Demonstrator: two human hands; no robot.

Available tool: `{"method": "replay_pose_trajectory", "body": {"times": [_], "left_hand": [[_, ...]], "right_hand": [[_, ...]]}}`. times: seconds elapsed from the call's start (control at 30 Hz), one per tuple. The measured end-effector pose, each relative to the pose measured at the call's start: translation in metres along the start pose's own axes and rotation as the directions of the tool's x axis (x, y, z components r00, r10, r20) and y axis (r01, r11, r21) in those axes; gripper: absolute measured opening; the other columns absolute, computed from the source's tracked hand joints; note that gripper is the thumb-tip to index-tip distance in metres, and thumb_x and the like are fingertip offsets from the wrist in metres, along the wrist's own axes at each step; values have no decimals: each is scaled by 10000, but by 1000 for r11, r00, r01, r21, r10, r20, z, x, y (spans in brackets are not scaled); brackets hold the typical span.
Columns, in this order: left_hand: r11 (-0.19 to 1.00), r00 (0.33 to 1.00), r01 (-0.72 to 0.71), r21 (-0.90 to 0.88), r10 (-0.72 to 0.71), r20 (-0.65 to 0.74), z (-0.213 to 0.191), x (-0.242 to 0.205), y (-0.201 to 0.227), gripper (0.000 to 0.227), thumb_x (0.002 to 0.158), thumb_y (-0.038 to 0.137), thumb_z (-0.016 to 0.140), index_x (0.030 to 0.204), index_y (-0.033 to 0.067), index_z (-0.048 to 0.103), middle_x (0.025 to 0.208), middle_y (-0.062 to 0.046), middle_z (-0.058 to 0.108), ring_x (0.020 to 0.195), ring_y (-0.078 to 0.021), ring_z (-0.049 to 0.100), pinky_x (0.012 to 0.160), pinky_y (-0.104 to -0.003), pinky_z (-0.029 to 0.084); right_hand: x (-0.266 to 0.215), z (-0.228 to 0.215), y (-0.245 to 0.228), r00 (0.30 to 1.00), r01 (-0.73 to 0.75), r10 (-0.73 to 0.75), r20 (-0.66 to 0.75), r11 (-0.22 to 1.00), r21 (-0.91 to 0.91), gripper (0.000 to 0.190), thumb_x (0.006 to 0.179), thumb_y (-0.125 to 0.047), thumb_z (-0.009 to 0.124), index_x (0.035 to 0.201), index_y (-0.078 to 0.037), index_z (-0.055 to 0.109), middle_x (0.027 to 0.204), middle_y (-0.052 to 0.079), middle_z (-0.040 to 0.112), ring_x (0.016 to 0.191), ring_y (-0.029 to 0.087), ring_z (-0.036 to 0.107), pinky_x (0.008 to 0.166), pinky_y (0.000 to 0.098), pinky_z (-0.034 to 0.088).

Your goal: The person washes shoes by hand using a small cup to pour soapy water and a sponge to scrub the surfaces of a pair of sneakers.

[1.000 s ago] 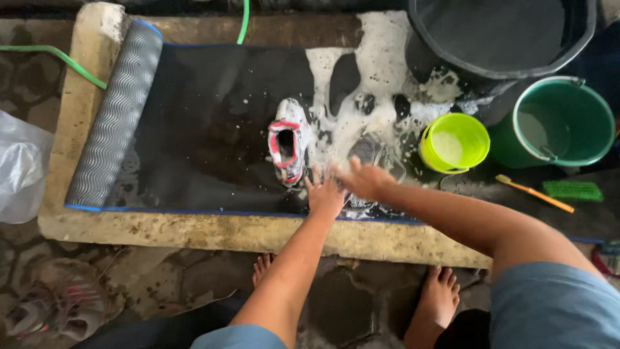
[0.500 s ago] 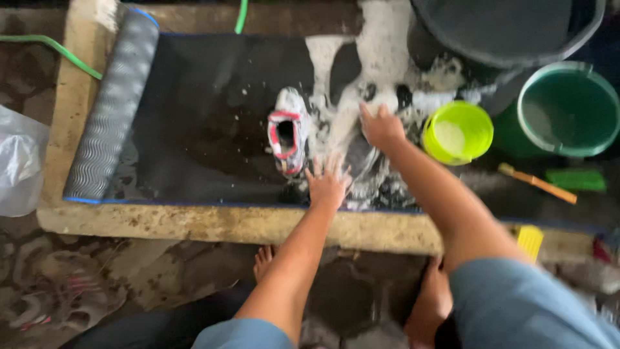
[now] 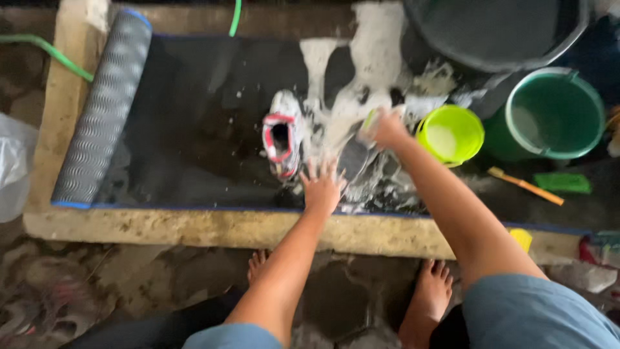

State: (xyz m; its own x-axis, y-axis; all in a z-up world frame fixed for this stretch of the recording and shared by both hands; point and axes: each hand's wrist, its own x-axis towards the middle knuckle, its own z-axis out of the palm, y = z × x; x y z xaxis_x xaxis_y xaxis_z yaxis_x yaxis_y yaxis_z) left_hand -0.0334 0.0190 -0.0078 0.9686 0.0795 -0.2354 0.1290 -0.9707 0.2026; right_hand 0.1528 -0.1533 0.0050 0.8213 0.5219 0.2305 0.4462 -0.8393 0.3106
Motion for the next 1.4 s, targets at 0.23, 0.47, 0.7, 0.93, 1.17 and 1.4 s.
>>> {"method": "replay_pose_trajectory", "body": {"times": [0.23,0.47,0.7,0.93,1.17,1.4], "left_hand": [[865,678,-459,203,488,-550,18,2,3,465,948,196,643,1407,158,709,1311,-174,749,1274,-402,681,1056,-581,526],[927,905,-371,-60,346,-247,8,-28,12,600,926,203,619,1509,61,633,1529,-202,613,1385,-398,632,1070,-528,566],[959,853,-263,110,284,-437,14,-52,9,465,973,430,594,1283,103,710,1250,-186,706,1158,-395,705,970,-526,542],[965,916,-259,38,257,-307,19,-53,5,515,958,448,604,1307,97,744,1111,-200,733,1088,-413,727,981,-537,534],[967,966,-233,-100,218,-136,8,-58,6,598,938,370,531,1351,-16,728,1369,-319,700,1364,-456,637,1200,-530,409],[990,970,-32,-140,65,236,-66,-59,30,678,954,505,387,1108,20,836,1120,-277,793,1239,-419,727,1179,-516,473]], "right_hand": [[-6,-36,5,938,54,-146,315,957,284,597,740,-228,710,1285,9,758,1282,189,679,1289,370,607,974,360,632],[6,-52,-13,849,-187,-47,526,905,382,1027,767,-941,625,1620,-413,404,1526,212,492,1264,555,650,991,596,602],[2,-30,-28,950,109,-165,265,971,212,448,897,-662,669,1307,-494,741,1564,11,543,1050,612,643,780,519,691],[-54,-51,-46,892,451,-408,-195,776,440,855,817,-953,505,1393,-352,700,1193,137,714,1134,363,718,954,455,619],[-36,-37,-29,983,171,-184,-1,910,377,759,871,-717,745,1488,-280,695,1484,189,546,1323,423,604,966,475,618],[-14,-8,15,948,319,-319,-4,947,30,358,869,-631,685,1169,-471,799,1447,53,721,1133,503,577,940,622,489]]}}
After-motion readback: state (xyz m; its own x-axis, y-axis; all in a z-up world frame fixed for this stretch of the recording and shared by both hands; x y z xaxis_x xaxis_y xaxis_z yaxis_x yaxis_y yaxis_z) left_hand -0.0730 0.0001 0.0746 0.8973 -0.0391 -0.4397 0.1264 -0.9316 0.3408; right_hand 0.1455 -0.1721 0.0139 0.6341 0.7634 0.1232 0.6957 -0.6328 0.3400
